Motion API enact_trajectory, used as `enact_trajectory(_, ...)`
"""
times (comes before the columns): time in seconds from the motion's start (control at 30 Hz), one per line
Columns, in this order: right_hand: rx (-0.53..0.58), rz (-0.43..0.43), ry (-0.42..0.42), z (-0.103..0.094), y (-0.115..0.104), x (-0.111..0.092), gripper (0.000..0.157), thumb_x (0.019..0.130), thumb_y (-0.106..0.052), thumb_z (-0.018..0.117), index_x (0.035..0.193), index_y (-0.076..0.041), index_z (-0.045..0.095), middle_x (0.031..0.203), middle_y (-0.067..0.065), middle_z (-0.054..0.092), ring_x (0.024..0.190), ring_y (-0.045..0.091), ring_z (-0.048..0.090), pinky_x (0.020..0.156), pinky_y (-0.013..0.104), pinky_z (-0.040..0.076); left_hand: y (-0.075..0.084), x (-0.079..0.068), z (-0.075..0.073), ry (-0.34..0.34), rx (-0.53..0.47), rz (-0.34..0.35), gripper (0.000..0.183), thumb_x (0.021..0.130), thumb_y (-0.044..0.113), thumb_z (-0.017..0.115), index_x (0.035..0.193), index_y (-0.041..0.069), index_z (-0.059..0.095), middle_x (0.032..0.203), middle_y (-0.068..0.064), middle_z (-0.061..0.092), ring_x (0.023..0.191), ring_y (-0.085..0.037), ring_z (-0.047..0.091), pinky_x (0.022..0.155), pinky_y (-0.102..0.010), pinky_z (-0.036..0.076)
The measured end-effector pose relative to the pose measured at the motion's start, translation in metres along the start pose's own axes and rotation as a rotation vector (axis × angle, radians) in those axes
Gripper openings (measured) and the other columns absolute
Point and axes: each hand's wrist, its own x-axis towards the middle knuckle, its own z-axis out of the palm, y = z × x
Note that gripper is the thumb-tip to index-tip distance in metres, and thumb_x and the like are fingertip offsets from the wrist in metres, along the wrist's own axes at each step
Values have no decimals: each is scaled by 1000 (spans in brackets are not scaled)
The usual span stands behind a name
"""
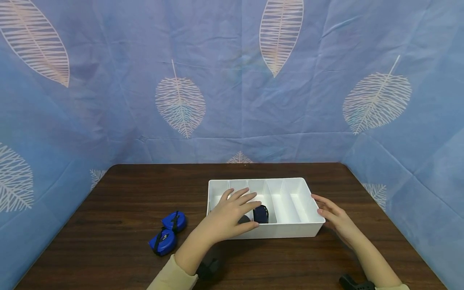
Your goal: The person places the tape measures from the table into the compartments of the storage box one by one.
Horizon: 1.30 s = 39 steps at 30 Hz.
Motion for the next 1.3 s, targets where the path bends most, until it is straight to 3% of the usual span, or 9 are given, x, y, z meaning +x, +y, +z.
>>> enact_trajectory(0.2,-14,10,8,-2,1,2,50,101,-18,46,147,-3,32,131,16,45,103,9,58,80,41,49,-4,-9,-3,-27,8,-31,57,91,53,56,138,20,54,145,-2,45,139,-22,29,108,-54,23)
enact_trajectory(0.4,-5,-1,1,-1,0,2,49,101,-16,46,147,-3,33,130,9,47,104,8,58,80,42,49,-8,-19,-8,-24,-11,-45,60,90,54,57,139,19,52,146,-3,43,139,-24,28,107,-56,23)
enact_trajectory(0.67,0,-3,3,0,-1,2,50,101,-15,46,147,-2,31,133,19,44,104,8,57,80,43,48,-13,-31,-16,5,-42,-70,64,88,54,61,141,19,51,148,-3,40,141,-22,24,109,-56,17)
enact_trajectory(0.9,12,-8,-2,0,-1,1,50,101,-13,45,147,-2,31,127,3,49,104,8,58,79,42,49,-17,-38,-19,33,-38,-71,68,86,55,63,141,19,49,148,-4,40,140,-25,26,108,-58,17)
enact_trajectory(1.13,9,-7,-3,0,1,1,50,101,-15,45,147,-2,31,128,6,49,104,9,58,79,42,49,-22,-46,-19,31,-53,-87,70,85,55,65,144,22,46,150,-2,37,141,-25,24,107,-58,19)
enact_trajectory(1.3,5,8,9,-1,3,1,50,101,-16,46,147,-1,32,125,-1,50,103,9,58,79,40,50,-25,-51,-22,41,-48,-89,72,84,57,64,145,22,45,150,-1,37,141,-24,23,108,-55,19)
